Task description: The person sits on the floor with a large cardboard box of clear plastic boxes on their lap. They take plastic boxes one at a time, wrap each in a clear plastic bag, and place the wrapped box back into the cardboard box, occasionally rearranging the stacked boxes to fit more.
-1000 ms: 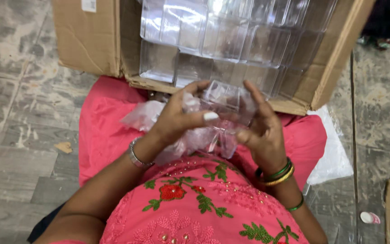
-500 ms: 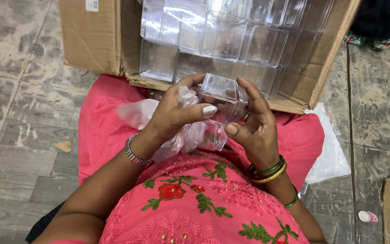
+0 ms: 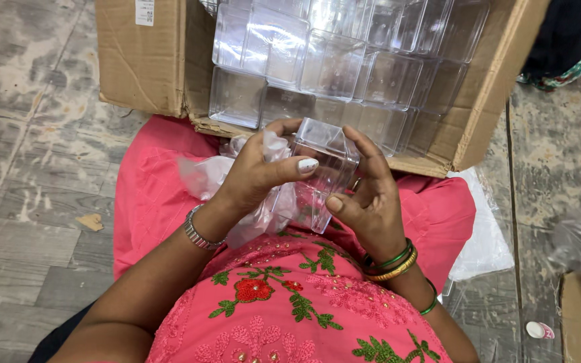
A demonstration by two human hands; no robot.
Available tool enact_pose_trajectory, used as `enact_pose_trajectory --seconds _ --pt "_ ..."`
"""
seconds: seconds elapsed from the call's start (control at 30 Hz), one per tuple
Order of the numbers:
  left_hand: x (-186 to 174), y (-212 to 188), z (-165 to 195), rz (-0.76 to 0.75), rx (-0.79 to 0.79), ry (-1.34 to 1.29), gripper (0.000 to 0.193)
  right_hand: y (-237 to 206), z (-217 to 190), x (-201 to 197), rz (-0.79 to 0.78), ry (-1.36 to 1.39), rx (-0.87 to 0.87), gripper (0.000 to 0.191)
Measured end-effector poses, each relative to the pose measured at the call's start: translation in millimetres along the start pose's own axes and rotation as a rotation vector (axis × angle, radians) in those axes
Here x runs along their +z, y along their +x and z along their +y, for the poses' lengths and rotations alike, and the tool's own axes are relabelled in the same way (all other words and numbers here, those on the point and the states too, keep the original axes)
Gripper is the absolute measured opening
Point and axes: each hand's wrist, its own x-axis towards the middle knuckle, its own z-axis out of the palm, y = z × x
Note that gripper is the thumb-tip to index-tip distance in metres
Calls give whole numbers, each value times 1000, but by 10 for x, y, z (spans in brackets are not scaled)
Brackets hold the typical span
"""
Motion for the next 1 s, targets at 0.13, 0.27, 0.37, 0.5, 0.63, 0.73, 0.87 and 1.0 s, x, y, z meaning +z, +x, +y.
enact_pose_trajectory --seconds 0.13,0.27,0.37,0.5,0.63,0.73,0.87,1.0 --pt "-14 23 -9 -58 66 0 81 -8 28 -20 46 108 -1 91" --pt "-24 52 -14 -67 62 7 82 -4 45 -31 89 -24 -65 91" --pt "-38 55 -2 -74 85 32 81 25 64 -30 88 -19 -63 93" --pt "-59 21 53 -172 94 -66 82 72 64 -44 118 -6 -34 95" --pt "0 41 69 -59 116 22 79 67 21 -70 126 139 -18 95" --pt "23 71 72 -78 129 32 78 55 -15 -74 110 9 -68 94" --pt "15 78 61 -44 123 78 77 81 -48 -66 27 47 23 91" --pt "1 64 41 -34 104 31 78 104 -63 -42 -10 39 76 93"
